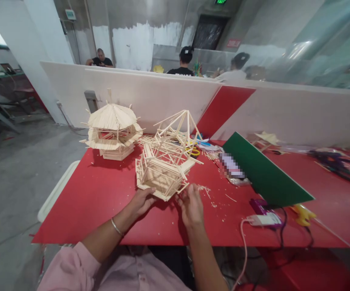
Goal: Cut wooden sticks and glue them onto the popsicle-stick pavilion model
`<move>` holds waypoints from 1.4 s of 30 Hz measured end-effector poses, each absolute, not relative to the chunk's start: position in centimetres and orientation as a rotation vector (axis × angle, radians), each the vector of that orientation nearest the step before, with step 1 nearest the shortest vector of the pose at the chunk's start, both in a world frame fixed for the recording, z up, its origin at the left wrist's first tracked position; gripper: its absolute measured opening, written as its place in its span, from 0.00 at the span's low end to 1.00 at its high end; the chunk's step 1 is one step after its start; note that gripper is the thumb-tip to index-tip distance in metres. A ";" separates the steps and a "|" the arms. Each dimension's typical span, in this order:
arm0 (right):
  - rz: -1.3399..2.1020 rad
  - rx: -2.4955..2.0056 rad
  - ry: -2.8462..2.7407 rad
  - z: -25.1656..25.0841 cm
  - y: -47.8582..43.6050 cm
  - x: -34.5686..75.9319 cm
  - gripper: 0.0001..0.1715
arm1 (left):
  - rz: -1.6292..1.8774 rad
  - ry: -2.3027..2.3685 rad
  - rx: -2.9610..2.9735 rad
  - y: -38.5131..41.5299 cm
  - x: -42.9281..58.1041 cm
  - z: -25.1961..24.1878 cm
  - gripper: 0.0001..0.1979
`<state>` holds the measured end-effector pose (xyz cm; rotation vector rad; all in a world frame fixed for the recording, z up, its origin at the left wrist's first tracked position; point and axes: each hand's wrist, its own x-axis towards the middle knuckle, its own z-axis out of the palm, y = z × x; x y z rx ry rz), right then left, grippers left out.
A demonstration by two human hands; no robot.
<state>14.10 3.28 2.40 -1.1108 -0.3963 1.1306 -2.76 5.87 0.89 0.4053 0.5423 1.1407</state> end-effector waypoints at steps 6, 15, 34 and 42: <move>1.324 -0.910 -0.355 2.8 3.2 12.3 0.23 | 1.164 0.562 0.454 5.7 -2.5 0.4 0.25; 1.363 -0.840 -0.284 2.3 5.4 13.7 0.16 | 1.124 0.409 0.499 5.9 -3.7 1.9 0.21; 1.285 -0.926 -0.374 3.8 5.4 15.3 0.18 | 1.043 0.611 0.323 7.4 -4.6 0.8 0.11; 1.232 -0.966 -0.496 4.2 4.4 14.9 0.22 | 1.071 0.652 0.258 8.0 -4.9 0.3 0.08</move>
